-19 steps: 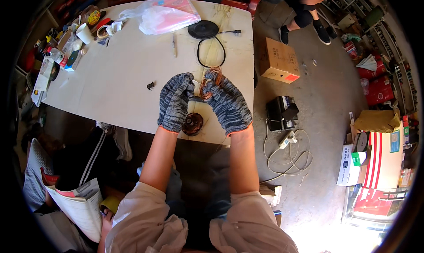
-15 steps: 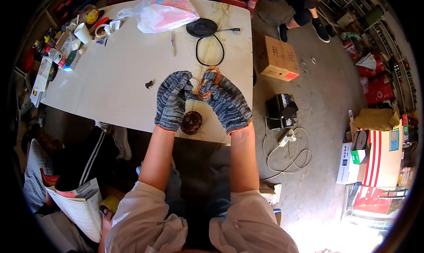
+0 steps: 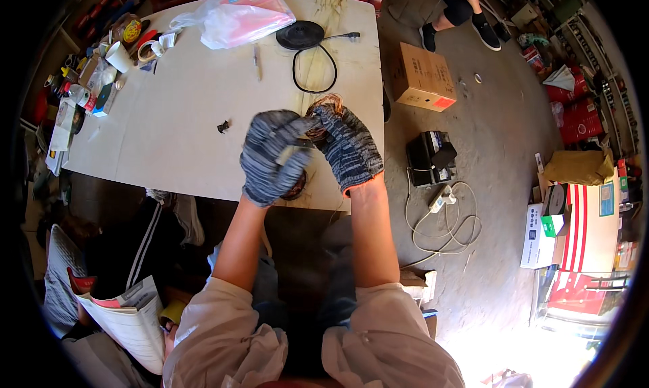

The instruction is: The person uses a screwdriver to manipulate the internal components of a small electric motor stator. They repeatedly insert the tool into the copper windings, rotate the stator, and adjust the position of the wires while seated at a cluttered workbench.

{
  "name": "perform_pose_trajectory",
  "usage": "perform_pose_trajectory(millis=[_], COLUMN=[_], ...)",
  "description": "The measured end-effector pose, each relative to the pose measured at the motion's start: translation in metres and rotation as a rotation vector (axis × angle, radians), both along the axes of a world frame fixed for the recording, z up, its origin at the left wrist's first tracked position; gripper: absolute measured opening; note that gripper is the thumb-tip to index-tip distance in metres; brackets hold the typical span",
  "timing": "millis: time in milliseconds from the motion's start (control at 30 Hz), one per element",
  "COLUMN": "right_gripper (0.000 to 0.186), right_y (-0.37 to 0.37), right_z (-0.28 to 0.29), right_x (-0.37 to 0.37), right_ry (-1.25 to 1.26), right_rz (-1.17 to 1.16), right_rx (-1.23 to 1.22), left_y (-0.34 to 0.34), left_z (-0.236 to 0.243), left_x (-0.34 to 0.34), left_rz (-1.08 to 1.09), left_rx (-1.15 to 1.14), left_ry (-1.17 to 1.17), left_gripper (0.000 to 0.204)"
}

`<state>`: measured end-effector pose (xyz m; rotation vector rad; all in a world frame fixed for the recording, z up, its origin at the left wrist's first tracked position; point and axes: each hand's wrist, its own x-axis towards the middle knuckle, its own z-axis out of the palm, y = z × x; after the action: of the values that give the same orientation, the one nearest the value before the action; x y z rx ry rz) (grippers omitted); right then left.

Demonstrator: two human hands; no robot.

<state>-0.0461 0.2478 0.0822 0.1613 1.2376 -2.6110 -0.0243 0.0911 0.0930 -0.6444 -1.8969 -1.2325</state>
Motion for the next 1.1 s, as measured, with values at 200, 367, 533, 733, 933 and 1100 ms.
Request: perform_pose_trajectory(millis=[200, 367, 533, 733, 933, 1100], right_gripper=[0.031, 0.028, 0.025, 0.036, 0.034, 0.027], right_y=[-0.005, -0.009, -0.012, -0.019, -0.032, -0.039], right_z=[-0.02, -0.027, -0.006, 0.011, -0.004, -0.02], right_x=[-0.002, -0.002, 0.005, 0.016, 0.014, 0.017], right_ry=[0.291, 0.328, 0.393, 0.924, 0.502, 0.632], right_rz=[0.095, 0.064, 0.054, -0.053, 0.05, -0.027], right_rx=[0.361, 0.437, 0.734, 1.584, 0.923, 1.084], left_y=[-0.005, 0.017, 0.014, 0.014, 0.02, 0.015], left_z=[-0.012, -0.03, -0.04, -0.035, -0.032, -0.034], left_x=[-0.006, -0.007, -0.01, -0.012, -0.007, -0.011], left_rz=[-0.344, -0.399, -0.49, -0.581, -0.626, -0.726], left_rx=[0.68, 0.494, 0.382, 0.657, 0.756, 0.754], left_ry=[-0.619, -0.64, -0.561, -0.65, -0.507, -0.458], left_gripper=[0.032, 0.041, 0.047, 0.06, 0.08, 0.082])
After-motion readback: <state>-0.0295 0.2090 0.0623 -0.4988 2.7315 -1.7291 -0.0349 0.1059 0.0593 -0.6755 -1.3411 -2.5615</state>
